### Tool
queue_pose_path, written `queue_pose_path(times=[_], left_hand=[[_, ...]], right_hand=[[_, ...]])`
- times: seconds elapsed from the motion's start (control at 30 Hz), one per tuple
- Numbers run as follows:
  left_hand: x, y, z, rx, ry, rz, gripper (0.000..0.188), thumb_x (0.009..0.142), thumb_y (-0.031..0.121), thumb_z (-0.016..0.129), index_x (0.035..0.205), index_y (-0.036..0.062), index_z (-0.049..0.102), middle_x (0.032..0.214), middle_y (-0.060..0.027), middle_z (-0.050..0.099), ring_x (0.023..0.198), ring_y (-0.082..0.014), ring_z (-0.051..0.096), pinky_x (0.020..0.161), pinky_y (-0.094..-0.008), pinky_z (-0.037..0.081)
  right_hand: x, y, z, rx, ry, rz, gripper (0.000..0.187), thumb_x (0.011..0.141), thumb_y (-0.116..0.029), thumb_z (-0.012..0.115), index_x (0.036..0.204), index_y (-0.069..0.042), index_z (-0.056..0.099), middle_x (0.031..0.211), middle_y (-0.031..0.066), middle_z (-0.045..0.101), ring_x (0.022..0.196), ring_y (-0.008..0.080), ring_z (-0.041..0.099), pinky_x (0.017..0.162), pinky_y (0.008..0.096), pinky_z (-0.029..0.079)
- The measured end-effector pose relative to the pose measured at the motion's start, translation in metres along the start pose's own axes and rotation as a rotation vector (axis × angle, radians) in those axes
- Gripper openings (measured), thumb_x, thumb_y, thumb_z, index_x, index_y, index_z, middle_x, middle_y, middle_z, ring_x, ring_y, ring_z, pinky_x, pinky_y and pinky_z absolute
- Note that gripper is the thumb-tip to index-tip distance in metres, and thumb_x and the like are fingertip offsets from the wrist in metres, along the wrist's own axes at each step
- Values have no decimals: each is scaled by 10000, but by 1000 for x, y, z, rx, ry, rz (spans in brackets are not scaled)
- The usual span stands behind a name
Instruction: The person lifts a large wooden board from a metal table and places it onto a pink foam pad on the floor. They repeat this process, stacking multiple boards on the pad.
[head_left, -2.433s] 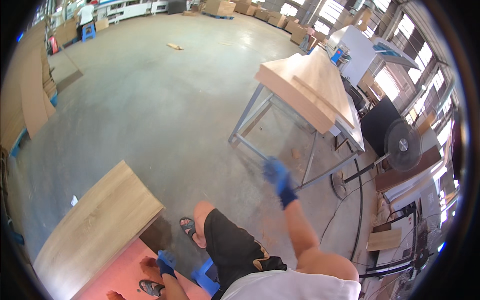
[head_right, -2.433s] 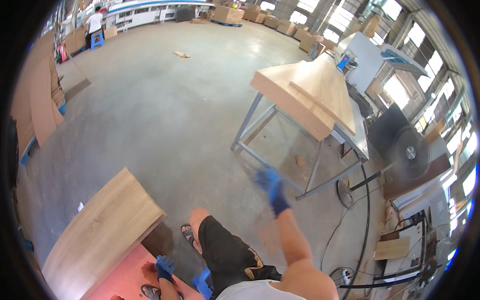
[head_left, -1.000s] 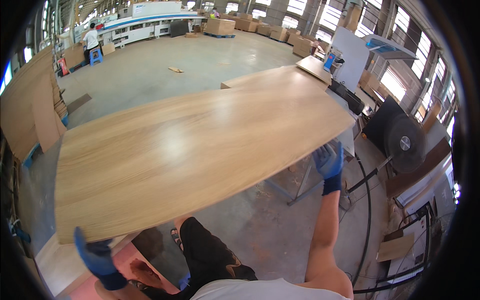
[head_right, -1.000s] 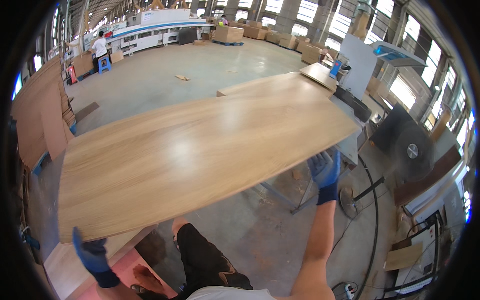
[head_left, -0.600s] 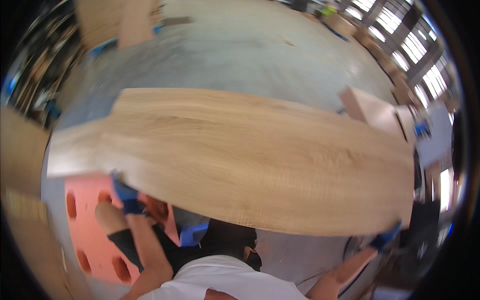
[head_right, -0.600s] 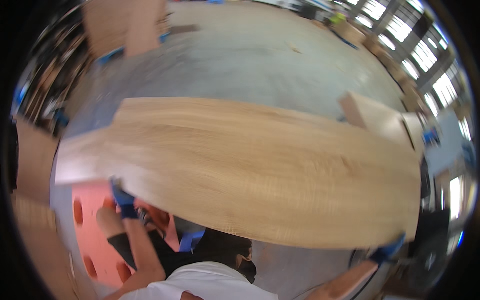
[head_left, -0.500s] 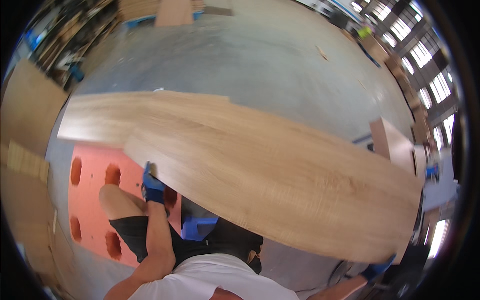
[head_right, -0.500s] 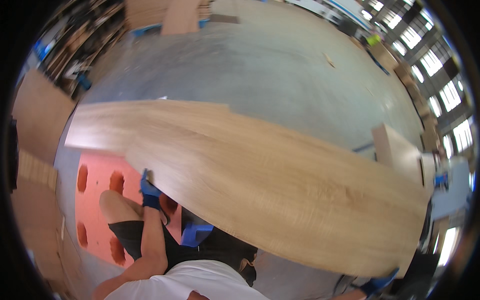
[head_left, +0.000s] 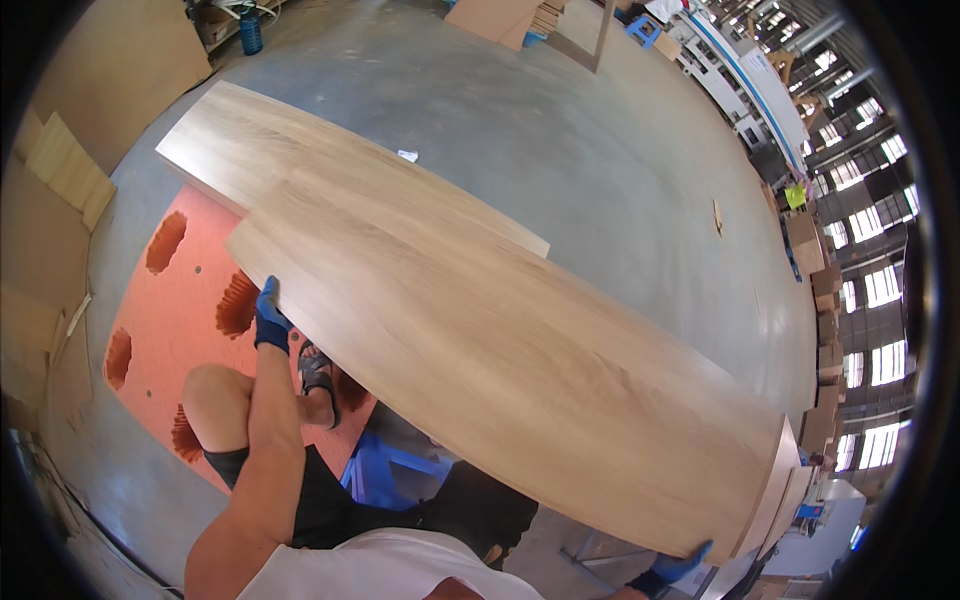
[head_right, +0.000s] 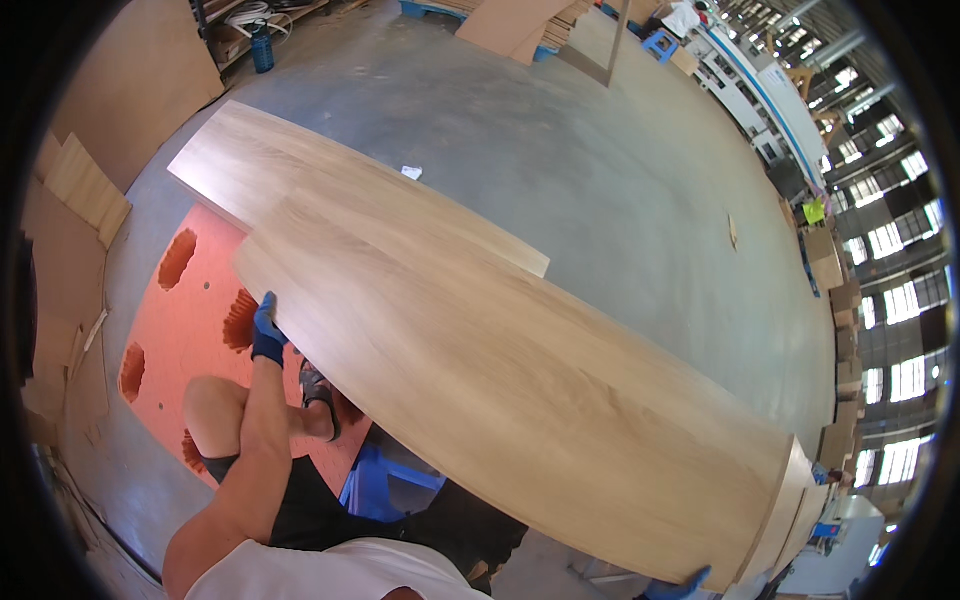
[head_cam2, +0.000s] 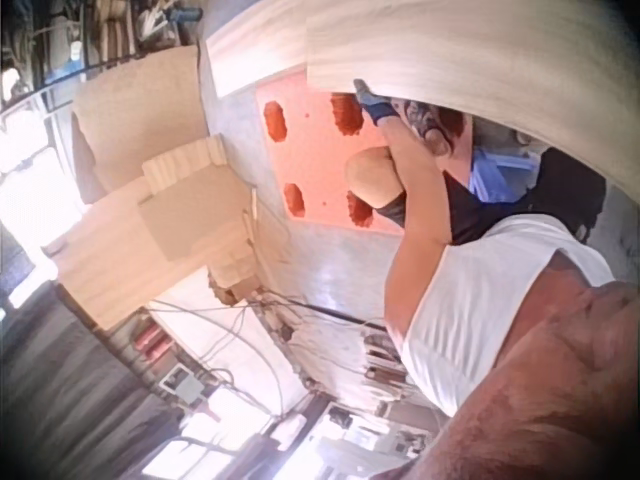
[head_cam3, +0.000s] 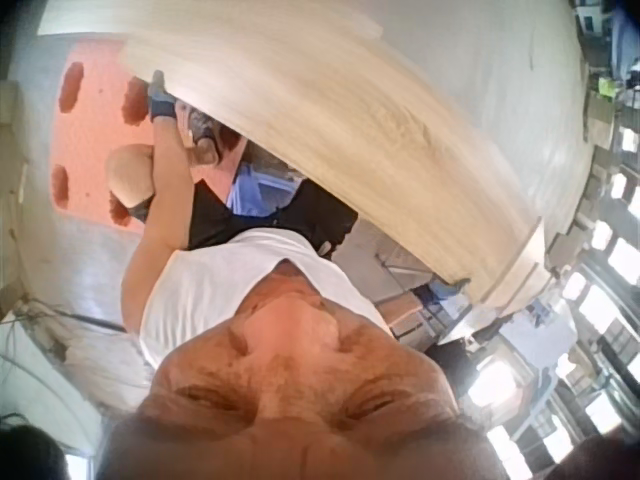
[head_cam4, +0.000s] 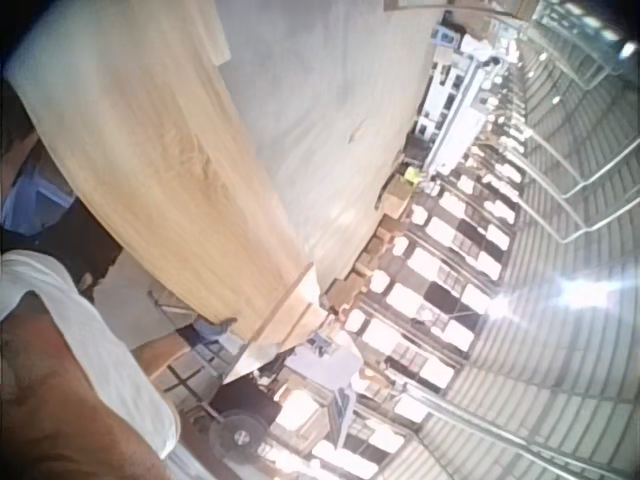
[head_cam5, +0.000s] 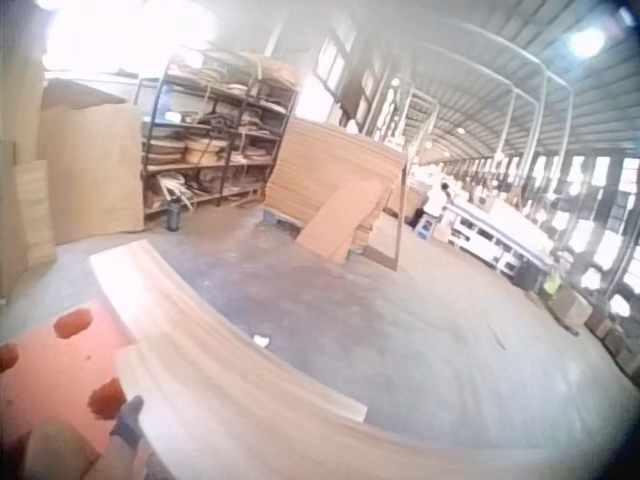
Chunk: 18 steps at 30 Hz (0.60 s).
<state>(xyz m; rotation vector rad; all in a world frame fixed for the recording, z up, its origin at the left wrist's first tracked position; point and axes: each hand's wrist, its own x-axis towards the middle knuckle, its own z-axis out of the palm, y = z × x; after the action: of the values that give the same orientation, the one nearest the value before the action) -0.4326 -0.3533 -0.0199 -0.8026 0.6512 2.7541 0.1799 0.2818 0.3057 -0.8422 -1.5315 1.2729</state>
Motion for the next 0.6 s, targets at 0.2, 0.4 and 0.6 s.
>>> queue_pose_path(times=[0.2, 0.4, 0.6], left_hand=[[54, 42, 11, 57, 194, 213, 391, 899, 296, 508, 1202, 51, 494, 1197, -111, 560, 1088, -266, 540, 966, -428, 416], [93, 52, 22, 307, 87, 133, 253, 887, 271, 507, 1044, 78, 555, 1083, -51, 600, 961, -218, 580, 877, -329, 466], [138, 13, 2, 744, 488, -85, 542, 809, 456, 599, 1219, 118, 493, 1249, -113, 495, 1116, -274, 492, 864, -465, 420]], right_hand=[[-18, 58, 240, 523, -60, 488, 488, 846, -293, 589, 1244, -34, 474, 1242, 128, 515, 1144, 279, 476, 968, 455, 384], [-49, 187, 371, 609, -259, 806, 343, 872, -219, 568, 1162, -46, 510, 1161, 104, 570, 1089, 249, 527, 922, 425, 434], [-96, 331, 400, 235, -129, 1329, 519, 840, -379, 587, 1244, -94, 430, 1245, 151, 502, 1092, 308, 519, 884, 460, 446]])
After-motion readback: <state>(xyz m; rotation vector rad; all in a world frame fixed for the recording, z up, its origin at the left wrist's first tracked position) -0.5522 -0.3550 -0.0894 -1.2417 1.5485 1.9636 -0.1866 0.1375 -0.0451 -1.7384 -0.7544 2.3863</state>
